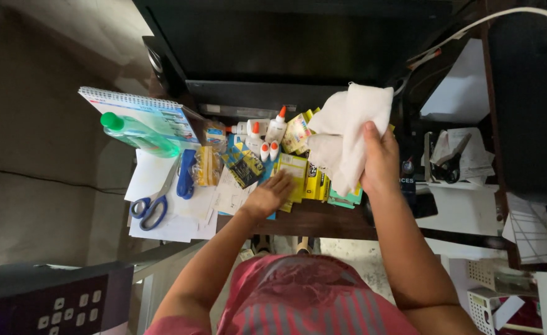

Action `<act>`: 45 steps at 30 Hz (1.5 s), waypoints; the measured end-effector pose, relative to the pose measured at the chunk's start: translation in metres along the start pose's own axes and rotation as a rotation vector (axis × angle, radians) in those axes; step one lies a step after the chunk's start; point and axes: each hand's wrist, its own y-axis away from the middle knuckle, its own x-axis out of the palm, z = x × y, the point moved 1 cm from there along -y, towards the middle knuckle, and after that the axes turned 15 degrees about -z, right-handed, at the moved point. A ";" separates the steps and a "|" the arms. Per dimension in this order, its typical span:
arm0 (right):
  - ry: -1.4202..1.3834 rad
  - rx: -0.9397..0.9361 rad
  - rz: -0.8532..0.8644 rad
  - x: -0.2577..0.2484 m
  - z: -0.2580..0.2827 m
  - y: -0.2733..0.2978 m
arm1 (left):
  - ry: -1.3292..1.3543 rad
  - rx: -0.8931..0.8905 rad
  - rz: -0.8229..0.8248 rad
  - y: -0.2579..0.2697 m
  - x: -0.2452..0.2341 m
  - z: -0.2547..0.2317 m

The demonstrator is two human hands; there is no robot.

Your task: The person wipes a white cloth on a cluttered desk surface and then proceeds to wipe several small yellow boxes and white glue bottles individually. The person moves the cleaned items from the desk to a shelf, arranging them in a row.

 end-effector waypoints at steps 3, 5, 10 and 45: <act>0.060 -0.032 0.010 0.006 -0.003 0.005 | 0.100 -0.065 -0.155 -0.014 -0.022 0.007; 0.195 0.001 0.012 0.012 -0.001 0.009 | 0.104 -0.118 -0.193 -0.036 -0.050 0.011; 0.699 0.151 0.079 0.038 -0.015 0.018 | 0.390 -0.432 -0.248 -0.080 -0.151 0.009; 0.477 -1.166 0.350 0.133 -0.088 0.042 | 0.953 -1.012 -0.535 -0.050 -0.181 0.002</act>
